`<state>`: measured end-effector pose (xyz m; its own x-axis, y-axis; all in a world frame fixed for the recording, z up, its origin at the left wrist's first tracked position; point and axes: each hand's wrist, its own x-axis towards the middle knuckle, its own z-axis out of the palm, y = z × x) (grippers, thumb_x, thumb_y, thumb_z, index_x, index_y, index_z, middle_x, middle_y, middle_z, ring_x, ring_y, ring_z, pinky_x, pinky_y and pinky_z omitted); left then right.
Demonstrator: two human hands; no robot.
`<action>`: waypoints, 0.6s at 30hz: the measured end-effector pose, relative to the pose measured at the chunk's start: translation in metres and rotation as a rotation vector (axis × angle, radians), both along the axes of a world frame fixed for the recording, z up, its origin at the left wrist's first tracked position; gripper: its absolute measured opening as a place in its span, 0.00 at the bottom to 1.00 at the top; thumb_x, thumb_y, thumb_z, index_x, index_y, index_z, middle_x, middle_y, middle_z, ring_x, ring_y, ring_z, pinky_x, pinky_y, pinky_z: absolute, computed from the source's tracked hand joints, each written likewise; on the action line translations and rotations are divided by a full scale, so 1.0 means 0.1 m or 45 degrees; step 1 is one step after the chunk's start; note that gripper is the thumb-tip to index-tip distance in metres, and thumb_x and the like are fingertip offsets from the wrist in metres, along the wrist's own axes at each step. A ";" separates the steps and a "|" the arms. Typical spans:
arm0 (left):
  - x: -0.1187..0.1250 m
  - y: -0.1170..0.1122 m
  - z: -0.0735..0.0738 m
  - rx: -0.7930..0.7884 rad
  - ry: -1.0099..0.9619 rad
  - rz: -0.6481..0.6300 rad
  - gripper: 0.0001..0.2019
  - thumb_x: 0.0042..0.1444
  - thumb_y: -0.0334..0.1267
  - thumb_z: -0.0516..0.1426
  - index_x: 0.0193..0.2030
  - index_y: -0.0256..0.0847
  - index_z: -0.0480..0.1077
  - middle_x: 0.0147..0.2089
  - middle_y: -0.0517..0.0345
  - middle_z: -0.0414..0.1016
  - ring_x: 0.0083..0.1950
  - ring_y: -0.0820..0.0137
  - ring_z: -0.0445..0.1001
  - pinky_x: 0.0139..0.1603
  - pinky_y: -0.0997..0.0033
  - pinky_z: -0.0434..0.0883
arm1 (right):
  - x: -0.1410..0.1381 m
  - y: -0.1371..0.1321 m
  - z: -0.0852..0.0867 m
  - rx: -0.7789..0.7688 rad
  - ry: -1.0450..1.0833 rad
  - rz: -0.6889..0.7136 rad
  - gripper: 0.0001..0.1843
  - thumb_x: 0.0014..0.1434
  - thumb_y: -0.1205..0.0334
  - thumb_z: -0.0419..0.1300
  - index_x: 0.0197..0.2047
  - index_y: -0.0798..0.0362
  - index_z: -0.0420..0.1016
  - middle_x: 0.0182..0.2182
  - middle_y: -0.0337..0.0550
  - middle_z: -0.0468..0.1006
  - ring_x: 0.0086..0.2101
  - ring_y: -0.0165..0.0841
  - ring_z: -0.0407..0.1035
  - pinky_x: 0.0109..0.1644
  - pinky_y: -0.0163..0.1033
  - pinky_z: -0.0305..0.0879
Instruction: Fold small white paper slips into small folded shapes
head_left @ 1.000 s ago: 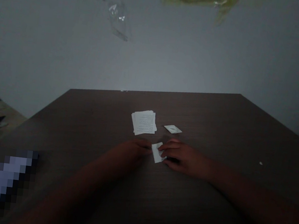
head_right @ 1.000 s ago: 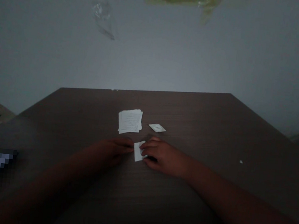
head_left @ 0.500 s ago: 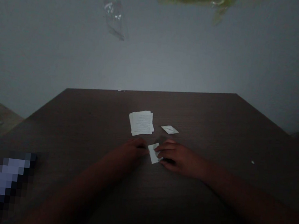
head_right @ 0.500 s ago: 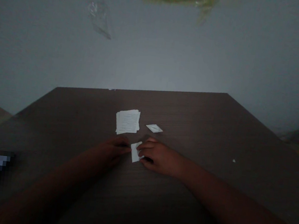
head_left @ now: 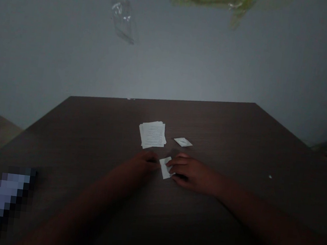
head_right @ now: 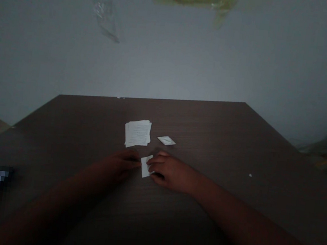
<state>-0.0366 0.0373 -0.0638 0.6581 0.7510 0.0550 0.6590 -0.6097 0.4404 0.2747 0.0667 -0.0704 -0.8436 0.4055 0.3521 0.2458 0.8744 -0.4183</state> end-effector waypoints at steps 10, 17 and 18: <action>-0.03 0.05 -0.05 0.024 0.025 -0.003 0.23 0.74 0.25 0.61 0.67 0.48 0.90 0.70 0.45 0.90 0.69 0.52 0.88 0.78 0.47 0.83 | -0.01 0.02 -0.02 0.019 0.033 0.012 0.08 0.79 0.70 0.71 0.54 0.49 0.92 0.59 0.53 0.94 0.62 0.46 0.85 0.69 0.55 0.85; 0.03 -0.02 -0.08 0.094 0.155 0.053 0.23 0.75 0.25 0.59 0.67 0.45 0.88 0.71 0.44 0.88 0.67 0.51 0.88 0.74 0.47 0.85 | -0.01 0.03 0.01 0.035 0.047 0.027 0.09 0.81 0.69 0.70 0.55 0.50 0.92 0.60 0.54 0.94 0.62 0.47 0.85 0.68 0.55 0.86; 0.02 -0.02 -0.06 0.090 0.167 0.044 0.23 0.74 0.24 0.59 0.67 0.45 0.88 0.72 0.44 0.88 0.66 0.51 0.88 0.74 0.48 0.85 | -0.01 0.03 0.01 0.049 0.053 0.027 0.08 0.81 0.69 0.70 0.55 0.50 0.92 0.60 0.54 0.94 0.61 0.47 0.85 0.68 0.55 0.86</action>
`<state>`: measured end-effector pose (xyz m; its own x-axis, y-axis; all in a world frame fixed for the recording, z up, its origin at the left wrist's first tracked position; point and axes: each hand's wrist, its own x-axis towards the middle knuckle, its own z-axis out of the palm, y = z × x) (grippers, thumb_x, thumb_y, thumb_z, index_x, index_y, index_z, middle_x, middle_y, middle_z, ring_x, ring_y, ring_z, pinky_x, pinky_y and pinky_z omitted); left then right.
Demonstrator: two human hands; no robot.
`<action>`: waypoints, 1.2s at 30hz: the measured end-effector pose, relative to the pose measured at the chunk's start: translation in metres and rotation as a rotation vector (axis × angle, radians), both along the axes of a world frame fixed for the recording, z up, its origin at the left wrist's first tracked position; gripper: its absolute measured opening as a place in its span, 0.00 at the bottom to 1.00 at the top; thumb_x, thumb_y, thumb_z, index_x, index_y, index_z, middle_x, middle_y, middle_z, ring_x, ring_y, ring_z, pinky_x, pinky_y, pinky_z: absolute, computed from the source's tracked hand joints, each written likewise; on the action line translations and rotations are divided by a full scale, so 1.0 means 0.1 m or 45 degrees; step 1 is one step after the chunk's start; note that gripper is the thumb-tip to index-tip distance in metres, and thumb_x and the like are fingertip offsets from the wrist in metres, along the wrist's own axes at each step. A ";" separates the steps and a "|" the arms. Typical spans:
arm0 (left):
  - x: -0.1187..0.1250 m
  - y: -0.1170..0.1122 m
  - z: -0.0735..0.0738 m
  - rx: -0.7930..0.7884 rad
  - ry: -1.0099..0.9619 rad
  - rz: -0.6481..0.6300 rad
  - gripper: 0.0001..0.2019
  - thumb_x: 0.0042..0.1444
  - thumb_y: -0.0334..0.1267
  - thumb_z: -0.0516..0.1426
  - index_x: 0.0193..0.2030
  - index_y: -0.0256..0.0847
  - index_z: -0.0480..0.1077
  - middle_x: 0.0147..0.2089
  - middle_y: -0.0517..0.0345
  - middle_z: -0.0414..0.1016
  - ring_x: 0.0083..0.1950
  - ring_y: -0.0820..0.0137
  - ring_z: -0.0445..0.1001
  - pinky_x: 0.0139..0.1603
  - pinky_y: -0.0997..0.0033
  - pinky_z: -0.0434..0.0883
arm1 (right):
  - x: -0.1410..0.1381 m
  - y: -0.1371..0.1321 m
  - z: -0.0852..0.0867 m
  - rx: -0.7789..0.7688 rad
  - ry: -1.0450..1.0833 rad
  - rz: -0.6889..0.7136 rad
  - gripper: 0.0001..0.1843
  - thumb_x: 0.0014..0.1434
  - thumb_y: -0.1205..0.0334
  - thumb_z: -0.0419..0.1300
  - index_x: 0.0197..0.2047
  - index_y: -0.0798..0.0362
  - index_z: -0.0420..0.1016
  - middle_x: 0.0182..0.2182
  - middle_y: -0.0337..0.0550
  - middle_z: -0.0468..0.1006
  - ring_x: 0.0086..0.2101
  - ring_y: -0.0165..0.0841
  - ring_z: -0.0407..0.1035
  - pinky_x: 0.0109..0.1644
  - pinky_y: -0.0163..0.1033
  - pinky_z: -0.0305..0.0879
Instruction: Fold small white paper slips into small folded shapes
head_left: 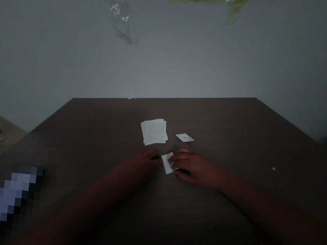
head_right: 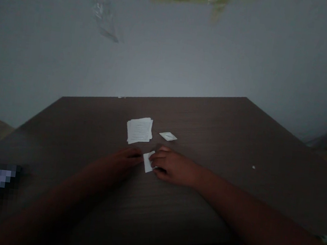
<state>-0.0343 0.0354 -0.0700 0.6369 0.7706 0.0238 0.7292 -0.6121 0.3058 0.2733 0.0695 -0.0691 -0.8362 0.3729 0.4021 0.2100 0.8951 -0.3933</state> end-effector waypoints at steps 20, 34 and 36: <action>-0.04 0.14 0.40 -0.148 -0.077 -0.029 0.26 0.72 0.20 0.60 0.68 0.44 0.88 0.72 0.47 0.89 0.73 0.53 0.88 0.83 0.47 0.80 | -0.01 0.02 0.03 -0.017 -0.028 0.000 0.10 0.80 0.69 0.70 0.57 0.49 0.92 0.58 0.53 0.95 0.60 0.46 0.86 0.68 0.56 0.85; -0.09 0.18 0.43 -0.132 -0.078 -0.123 0.26 0.74 0.21 0.58 0.69 0.45 0.89 0.71 0.45 0.90 0.70 0.53 0.89 0.80 0.49 0.81 | -0.06 0.00 0.04 0.008 -0.016 0.019 0.08 0.80 0.69 0.69 0.54 0.50 0.91 0.56 0.53 0.94 0.58 0.46 0.85 0.68 0.56 0.85; -0.11 0.20 0.43 -0.116 -0.080 -0.157 0.27 0.73 0.20 0.58 0.69 0.44 0.89 0.72 0.44 0.90 0.73 0.52 0.88 0.83 0.47 0.80 | -0.05 -0.01 0.03 0.012 -0.009 0.029 0.09 0.81 0.70 0.68 0.56 0.51 0.91 0.58 0.55 0.94 0.59 0.47 0.85 0.69 0.57 0.85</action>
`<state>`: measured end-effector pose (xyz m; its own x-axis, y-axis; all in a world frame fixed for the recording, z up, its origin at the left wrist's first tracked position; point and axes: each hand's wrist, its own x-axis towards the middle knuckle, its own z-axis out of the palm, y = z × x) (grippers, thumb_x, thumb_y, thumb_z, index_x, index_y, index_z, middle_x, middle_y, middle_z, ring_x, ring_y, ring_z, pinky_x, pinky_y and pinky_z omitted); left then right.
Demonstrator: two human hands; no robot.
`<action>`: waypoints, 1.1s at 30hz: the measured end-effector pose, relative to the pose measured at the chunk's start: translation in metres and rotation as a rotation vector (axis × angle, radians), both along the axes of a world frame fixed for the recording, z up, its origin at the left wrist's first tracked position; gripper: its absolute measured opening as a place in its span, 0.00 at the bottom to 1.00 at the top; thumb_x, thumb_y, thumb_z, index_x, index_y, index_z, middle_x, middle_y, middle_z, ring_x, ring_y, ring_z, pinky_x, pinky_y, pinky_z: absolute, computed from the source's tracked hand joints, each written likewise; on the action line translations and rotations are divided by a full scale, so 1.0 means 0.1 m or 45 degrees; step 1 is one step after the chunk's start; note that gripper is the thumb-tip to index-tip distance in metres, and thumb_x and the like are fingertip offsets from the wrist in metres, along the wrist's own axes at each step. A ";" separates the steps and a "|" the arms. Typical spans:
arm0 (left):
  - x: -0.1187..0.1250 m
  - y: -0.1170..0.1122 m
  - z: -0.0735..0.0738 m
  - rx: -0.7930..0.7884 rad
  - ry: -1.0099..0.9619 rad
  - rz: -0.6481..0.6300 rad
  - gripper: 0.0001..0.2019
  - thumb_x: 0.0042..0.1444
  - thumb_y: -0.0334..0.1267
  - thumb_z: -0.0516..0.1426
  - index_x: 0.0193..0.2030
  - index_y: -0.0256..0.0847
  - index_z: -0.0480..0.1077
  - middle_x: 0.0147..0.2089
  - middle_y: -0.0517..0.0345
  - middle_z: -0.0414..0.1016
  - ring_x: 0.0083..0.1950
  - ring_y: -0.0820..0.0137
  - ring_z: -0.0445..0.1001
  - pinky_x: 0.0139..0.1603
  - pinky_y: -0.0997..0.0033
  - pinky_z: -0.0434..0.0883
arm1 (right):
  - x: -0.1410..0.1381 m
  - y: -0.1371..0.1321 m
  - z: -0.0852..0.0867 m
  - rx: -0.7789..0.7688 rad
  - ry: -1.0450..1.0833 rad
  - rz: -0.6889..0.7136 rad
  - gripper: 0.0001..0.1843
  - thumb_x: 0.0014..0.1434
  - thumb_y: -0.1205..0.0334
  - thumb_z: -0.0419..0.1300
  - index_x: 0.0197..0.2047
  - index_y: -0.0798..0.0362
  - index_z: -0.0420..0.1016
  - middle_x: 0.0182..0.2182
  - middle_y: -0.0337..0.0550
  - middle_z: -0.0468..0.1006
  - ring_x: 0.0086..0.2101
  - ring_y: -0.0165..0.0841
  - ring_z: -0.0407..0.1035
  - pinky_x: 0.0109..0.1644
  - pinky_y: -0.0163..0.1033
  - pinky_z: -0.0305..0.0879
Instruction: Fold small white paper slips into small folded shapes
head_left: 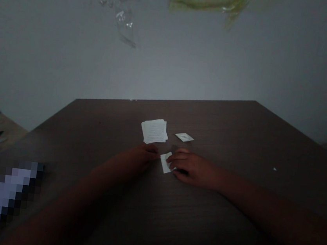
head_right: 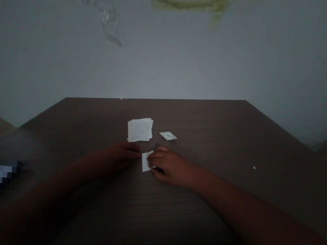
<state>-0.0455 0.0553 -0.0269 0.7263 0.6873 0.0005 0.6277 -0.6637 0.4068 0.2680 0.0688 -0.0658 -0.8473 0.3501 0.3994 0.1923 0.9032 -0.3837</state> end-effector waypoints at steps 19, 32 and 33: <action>0.05 -0.07 0.08 0.024 0.027 0.055 0.27 0.72 0.19 0.60 0.68 0.46 0.89 0.70 0.49 0.89 0.73 0.51 0.85 0.82 0.49 0.78 | 0.04 -0.06 0.06 -0.047 -0.018 -0.023 0.10 0.81 0.67 0.69 0.58 0.48 0.92 0.59 0.52 0.94 0.59 0.47 0.84 0.70 0.57 0.84; 0.06 -0.08 0.09 0.007 0.071 0.097 0.25 0.73 0.21 0.59 0.68 0.43 0.88 0.71 0.46 0.87 0.74 0.51 0.84 0.84 0.46 0.78 | 0.05 -0.03 0.04 -0.054 -0.042 0.000 0.15 0.84 0.66 0.67 0.66 0.52 0.92 0.65 0.58 0.93 0.70 0.52 0.81 0.77 0.64 0.82; 0.07 -0.08 0.10 0.005 0.085 0.101 0.24 0.73 0.21 0.59 0.67 0.42 0.88 0.70 0.45 0.87 0.74 0.51 0.84 0.83 0.45 0.78 | 0.05 -0.03 0.03 -0.056 -0.049 -0.003 0.16 0.84 0.66 0.67 0.67 0.51 0.92 0.65 0.57 0.93 0.70 0.51 0.81 0.77 0.64 0.81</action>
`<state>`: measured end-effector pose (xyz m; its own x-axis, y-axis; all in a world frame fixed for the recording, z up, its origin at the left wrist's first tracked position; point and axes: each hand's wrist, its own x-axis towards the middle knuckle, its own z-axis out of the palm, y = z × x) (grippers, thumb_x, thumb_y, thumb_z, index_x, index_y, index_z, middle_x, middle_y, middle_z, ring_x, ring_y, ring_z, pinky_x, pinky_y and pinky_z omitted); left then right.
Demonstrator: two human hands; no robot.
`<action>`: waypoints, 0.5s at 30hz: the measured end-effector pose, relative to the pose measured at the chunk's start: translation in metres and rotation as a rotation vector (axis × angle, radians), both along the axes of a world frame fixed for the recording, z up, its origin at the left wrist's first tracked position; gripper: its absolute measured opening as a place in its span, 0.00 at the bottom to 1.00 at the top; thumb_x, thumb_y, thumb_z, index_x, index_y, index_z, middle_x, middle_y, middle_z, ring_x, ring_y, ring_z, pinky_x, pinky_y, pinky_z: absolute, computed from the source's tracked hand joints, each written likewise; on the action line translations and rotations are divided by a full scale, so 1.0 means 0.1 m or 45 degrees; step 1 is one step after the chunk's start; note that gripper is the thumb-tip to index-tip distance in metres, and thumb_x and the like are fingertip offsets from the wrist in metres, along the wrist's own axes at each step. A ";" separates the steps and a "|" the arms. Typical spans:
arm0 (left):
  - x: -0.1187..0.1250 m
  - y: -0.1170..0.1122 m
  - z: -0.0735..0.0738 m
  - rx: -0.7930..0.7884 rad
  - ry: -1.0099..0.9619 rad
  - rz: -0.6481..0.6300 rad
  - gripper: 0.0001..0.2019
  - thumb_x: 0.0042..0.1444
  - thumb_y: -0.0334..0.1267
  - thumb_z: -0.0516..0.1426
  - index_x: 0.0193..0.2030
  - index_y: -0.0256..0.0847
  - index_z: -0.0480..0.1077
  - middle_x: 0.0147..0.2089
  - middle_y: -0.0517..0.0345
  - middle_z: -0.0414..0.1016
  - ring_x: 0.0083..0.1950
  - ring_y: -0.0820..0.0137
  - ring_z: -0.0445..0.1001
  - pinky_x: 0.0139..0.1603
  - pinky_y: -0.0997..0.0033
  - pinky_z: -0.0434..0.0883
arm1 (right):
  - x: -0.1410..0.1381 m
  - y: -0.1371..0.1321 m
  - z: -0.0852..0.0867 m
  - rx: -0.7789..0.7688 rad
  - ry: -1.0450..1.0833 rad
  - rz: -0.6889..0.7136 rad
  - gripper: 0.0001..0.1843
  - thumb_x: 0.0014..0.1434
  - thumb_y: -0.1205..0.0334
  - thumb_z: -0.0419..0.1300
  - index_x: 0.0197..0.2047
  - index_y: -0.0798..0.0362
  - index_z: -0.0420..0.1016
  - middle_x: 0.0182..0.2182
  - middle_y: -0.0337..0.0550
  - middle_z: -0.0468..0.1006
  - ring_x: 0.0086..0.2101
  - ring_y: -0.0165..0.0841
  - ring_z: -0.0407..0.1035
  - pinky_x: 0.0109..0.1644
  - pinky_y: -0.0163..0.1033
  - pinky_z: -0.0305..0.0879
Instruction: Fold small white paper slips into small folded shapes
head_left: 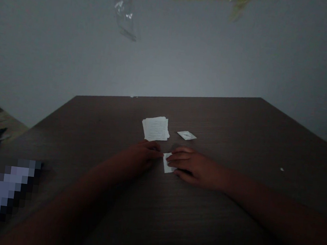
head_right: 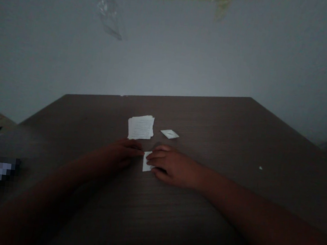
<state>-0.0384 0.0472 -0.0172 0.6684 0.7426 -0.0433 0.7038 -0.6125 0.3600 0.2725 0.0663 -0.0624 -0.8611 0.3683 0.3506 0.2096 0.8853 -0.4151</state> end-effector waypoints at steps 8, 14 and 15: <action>0.09 -0.06 0.05 0.057 0.031 0.040 0.19 0.75 0.22 0.59 0.62 0.39 0.88 0.67 0.45 0.88 0.70 0.52 0.85 0.78 0.51 0.80 | 0.01 -0.01 0.04 0.019 -0.040 0.003 0.17 0.84 0.65 0.68 0.70 0.50 0.91 0.67 0.56 0.92 0.69 0.49 0.80 0.80 0.61 0.78; 0.11 -0.04 0.05 0.034 0.093 0.027 0.19 0.75 0.22 0.62 0.62 0.43 0.89 0.67 0.47 0.88 0.68 0.53 0.86 0.77 0.51 0.81 | 0.02 -0.04 0.09 0.127 -0.099 -0.004 0.15 0.84 0.63 0.68 0.67 0.56 0.91 0.64 0.59 0.93 0.64 0.51 0.83 0.76 0.62 0.81; 0.10 -0.03 0.05 0.034 0.100 0.018 0.19 0.75 0.22 0.62 0.62 0.43 0.89 0.67 0.48 0.88 0.69 0.53 0.86 0.78 0.50 0.80 | 0.02 -0.04 0.10 0.138 -0.104 -0.005 0.15 0.84 0.63 0.68 0.67 0.56 0.91 0.64 0.59 0.93 0.63 0.51 0.83 0.75 0.62 0.82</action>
